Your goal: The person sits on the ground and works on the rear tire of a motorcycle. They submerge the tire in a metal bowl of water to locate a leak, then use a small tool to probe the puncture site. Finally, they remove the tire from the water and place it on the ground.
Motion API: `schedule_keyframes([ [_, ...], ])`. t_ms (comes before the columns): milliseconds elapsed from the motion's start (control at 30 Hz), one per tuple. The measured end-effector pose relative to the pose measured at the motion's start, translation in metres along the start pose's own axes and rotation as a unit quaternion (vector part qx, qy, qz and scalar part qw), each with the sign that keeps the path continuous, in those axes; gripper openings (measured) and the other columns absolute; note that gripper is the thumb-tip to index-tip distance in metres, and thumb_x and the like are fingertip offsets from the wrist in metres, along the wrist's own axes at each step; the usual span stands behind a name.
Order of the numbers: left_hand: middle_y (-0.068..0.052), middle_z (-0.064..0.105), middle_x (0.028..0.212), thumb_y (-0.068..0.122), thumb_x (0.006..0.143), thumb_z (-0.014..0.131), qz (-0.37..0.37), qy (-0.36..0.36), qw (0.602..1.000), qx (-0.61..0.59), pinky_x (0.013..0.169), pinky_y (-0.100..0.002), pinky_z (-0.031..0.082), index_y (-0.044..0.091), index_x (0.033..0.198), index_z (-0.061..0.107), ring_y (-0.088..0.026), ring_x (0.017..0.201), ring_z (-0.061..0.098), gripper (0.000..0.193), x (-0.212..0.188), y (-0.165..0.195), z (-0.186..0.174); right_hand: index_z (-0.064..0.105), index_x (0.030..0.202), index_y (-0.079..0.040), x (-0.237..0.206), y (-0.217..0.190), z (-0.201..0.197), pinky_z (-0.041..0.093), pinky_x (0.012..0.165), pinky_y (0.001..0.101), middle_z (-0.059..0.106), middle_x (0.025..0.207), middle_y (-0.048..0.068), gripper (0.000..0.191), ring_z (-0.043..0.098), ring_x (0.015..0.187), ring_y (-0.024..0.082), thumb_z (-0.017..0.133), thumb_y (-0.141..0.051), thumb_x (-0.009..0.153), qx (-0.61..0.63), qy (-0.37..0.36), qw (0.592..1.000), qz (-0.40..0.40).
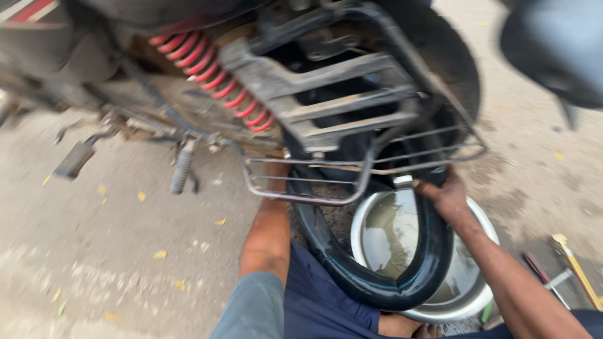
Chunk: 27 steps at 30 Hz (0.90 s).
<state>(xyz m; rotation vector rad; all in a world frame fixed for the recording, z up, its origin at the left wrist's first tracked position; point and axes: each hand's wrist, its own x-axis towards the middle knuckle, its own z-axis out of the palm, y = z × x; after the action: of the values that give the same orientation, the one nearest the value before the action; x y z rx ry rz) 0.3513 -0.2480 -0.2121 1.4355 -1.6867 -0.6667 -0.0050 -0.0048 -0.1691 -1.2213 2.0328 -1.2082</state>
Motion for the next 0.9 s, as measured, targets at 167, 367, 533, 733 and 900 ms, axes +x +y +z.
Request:
schedule_keyframes([
  [167,-0.029,0.064,0.128,0.045,0.091,0.071,-0.018,-0.032,0.998,-0.054,0.103,-0.052,0.044,-0.002,0.126,0.064,-0.045,0.12,0.057,0.059,-0.008,-0.013,0.014,0.061,0.13,0.006,0.006,-0.049,0.004,0.055,0.094,0.0337,0.073,0.115,0.014,0.059,0.07,0.105,0.023,0.085,-0.019,0.082,0.097,0.027,0.987,-0.126],
  [367,-0.029,0.063,0.128,0.047,0.09,0.071,-0.016,-0.063,0.993,-0.095,0.104,-0.052,0.044,-0.002,0.127,0.063,-0.046,0.12,0.056,0.062,-0.03,-0.017,0.029,0.059,0.133,0.001,0.006,-0.111,-0.039,0.054,0.091,0.038,0.071,0.115,0.014,0.077,0.068,0.103,0.025,0.092,-0.022,0.067,-0.108,0.012,0.982,-0.155],
  [533,-0.03,0.062,0.128,0.049,0.089,0.071,-0.097,-0.115,0.988,-0.021,0.105,-0.052,0.043,-0.003,0.127,0.062,-0.046,0.121,0.055,0.065,-0.048,-0.012,0.031,0.062,0.129,-0.002,-0.003,-0.12,-0.065,0.056,0.095,0.0434,0.078,0.111,0.018,0.076,0.073,0.104,0.029,0.089,-0.03,0.064,-0.186,-0.102,0.977,0.006],
  [733,-0.031,0.061,0.129,0.051,0.088,0.072,-0.071,0.043,0.994,0.065,0.106,-0.052,0.043,-0.003,0.128,0.061,-0.046,0.121,0.054,0.068,-0.05,-0.009,0.034,0.038,0.153,0.003,-0.09,-0.082,-0.079,0.054,0.093,0.0495,0.064,0.128,0.032,0.117,0.066,0.114,0.044,0.094,-0.043,0.061,-0.305,0.003,0.951,0.052],
  [900,-0.027,0.068,0.126,0.036,0.094,0.067,0.153,0.24,0.958,0.042,0.107,-0.055,0.046,0.0,0.13,0.064,-0.046,0.119,0.062,0.051,-0.038,-0.011,0.033,0.038,0.152,0.006,-0.093,-0.04,-0.066,0.056,0.093,0.0493,0.067,0.121,0.034,0.107,0.07,0.107,0.044,0.089,-0.042,0.071,-0.224,0.024,0.964,0.144],
])
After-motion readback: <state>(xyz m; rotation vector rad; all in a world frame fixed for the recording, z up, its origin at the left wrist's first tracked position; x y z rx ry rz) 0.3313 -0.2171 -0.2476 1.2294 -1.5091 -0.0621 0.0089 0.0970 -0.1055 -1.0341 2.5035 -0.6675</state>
